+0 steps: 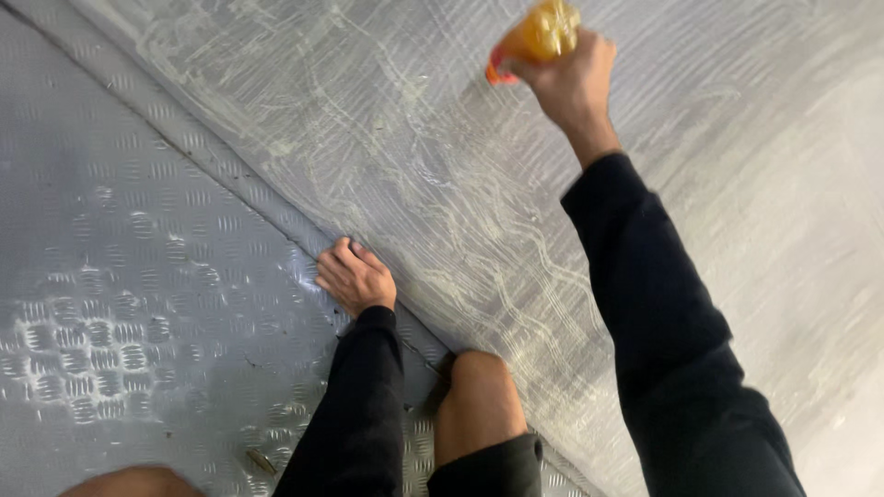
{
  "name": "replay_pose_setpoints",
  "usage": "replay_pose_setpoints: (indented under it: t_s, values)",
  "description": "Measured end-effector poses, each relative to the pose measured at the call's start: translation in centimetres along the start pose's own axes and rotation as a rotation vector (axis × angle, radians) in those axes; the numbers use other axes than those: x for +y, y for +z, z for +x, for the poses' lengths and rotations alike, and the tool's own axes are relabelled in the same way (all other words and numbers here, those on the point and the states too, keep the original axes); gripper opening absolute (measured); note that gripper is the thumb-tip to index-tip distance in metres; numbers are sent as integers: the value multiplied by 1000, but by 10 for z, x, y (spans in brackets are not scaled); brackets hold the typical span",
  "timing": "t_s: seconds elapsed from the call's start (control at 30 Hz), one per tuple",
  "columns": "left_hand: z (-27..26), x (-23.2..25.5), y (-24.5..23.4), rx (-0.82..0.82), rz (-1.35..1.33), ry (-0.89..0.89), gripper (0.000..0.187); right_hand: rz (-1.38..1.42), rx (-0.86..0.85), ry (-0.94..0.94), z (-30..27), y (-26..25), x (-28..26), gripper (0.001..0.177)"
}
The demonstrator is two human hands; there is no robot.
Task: The person pours a yellow liquid from a large bottle into a small orange bottle, then uses the small bottle to apply the liquid onto a large sheet of white material on the floor and a metal panel. The person works barefoot while kneeling on the floor.
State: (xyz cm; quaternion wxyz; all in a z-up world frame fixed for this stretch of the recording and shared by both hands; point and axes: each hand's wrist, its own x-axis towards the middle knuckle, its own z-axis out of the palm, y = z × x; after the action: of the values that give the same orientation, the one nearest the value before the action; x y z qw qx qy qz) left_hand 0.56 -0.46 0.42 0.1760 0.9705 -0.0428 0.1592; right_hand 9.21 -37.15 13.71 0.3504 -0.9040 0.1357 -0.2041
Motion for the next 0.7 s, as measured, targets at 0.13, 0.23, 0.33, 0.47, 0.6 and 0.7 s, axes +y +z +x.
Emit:
replay_pose_setpoints:
  t_s: [0.13,0.23,0.33,0.47,0.6,0.7]
  values:
    - [5,-1,-1,-72,16,-50,19,-28,19,-19,48,40,-2,36]
    - [7,1,-3,-79,21,-56,19,-83,-178,225,41,42,1,45]
    - [6,0,-2,-65,33,-43,19,69,-180,-48,6,14,9,33]
    - [2,2,4,-28,39,-3,16,-67,-195,24,-51,-42,14,32]
    - [-6,-5,0,-42,4,-4,14,-67,-166,174,-129,-93,17,38]
    - [-2,-4,4,-22,24,23,10,-73,-76,285,-181,-128,25,38]
